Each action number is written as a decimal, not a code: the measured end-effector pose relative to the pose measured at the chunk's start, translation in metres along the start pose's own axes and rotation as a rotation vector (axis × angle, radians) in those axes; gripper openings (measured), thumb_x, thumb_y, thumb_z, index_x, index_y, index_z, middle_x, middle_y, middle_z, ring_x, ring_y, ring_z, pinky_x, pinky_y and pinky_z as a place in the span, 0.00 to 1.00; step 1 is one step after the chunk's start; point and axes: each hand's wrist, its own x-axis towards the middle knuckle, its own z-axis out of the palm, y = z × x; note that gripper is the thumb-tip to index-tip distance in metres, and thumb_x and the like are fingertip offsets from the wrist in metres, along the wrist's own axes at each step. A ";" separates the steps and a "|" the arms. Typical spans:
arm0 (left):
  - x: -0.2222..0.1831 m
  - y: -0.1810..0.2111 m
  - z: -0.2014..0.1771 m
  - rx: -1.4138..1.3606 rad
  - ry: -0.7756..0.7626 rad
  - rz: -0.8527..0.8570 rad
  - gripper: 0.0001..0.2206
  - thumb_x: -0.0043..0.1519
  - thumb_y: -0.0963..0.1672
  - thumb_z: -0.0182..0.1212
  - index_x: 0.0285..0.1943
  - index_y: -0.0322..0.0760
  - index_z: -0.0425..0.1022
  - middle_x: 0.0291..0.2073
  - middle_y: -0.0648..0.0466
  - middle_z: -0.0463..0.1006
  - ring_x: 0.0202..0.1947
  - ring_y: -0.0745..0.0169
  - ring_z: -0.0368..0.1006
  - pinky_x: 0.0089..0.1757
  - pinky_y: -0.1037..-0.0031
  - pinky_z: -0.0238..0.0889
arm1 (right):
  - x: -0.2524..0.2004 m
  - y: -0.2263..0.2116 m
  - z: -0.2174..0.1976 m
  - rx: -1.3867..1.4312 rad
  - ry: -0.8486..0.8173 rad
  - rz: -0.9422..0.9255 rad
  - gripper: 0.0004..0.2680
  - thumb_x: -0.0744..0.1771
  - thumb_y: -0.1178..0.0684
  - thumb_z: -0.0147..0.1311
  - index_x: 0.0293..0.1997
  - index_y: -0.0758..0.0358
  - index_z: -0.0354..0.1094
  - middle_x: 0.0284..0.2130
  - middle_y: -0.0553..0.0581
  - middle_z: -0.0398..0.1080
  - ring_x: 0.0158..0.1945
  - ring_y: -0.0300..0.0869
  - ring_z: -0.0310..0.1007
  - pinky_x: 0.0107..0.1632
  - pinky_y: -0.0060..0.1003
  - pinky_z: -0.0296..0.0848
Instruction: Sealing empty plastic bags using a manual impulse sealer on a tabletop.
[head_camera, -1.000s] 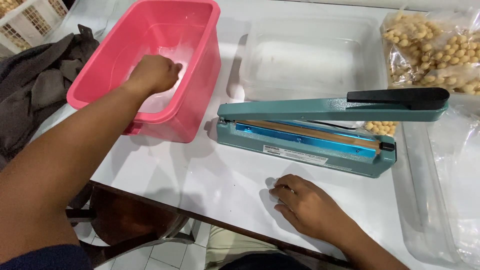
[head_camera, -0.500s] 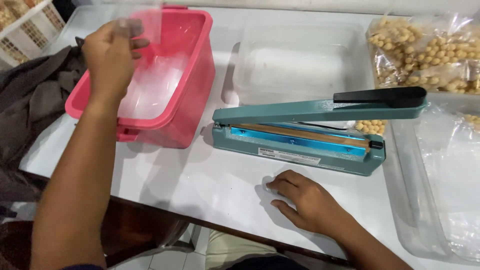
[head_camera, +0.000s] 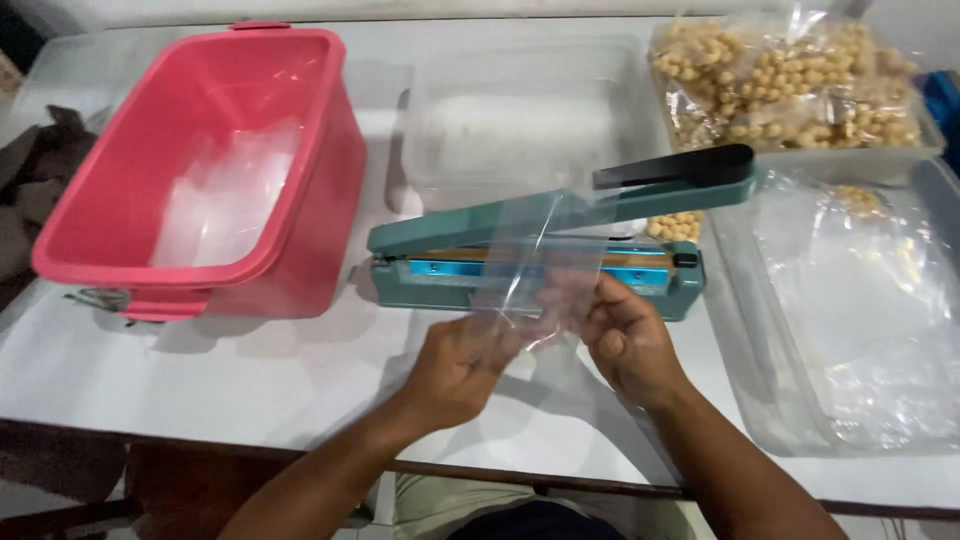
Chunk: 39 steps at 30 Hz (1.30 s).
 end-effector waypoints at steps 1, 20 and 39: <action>0.002 0.001 0.005 -0.010 -0.008 0.003 0.09 0.68 0.41 0.57 0.37 0.31 0.79 0.32 0.44 0.85 0.35 0.47 0.84 0.37 0.65 0.77 | -0.002 0.000 -0.004 -0.008 0.010 -0.003 0.35 0.62 0.35 0.66 0.64 0.80 0.59 0.47 0.68 0.73 0.49 0.52 0.77 0.50 0.46 0.79; 0.034 -0.019 0.008 -0.220 0.275 -0.216 0.12 0.68 0.46 0.58 0.43 0.29 0.79 0.31 0.44 0.85 0.30 0.58 0.83 0.26 0.78 0.74 | 0.000 -0.019 0.011 -0.511 0.176 -0.035 0.08 0.65 0.60 0.63 0.45 0.75 0.75 0.24 0.64 0.78 0.30 0.40 0.76 0.38 0.38 0.77; 0.025 -0.043 0.012 0.292 0.332 0.081 0.09 0.70 0.42 0.55 0.39 0.32 0.78 0.17 0.49 0.74 0.15 0.57 0.73 0.22 0.74 0.69 | 0.008 -0.015 0.001 -0.815 0.375 -0.282 0.09 0.71 0.59 0.53 0.34 0.72 0.73 0.13 0.56 0.64 0.18 0.37 0.62 0.27 0.31 0.69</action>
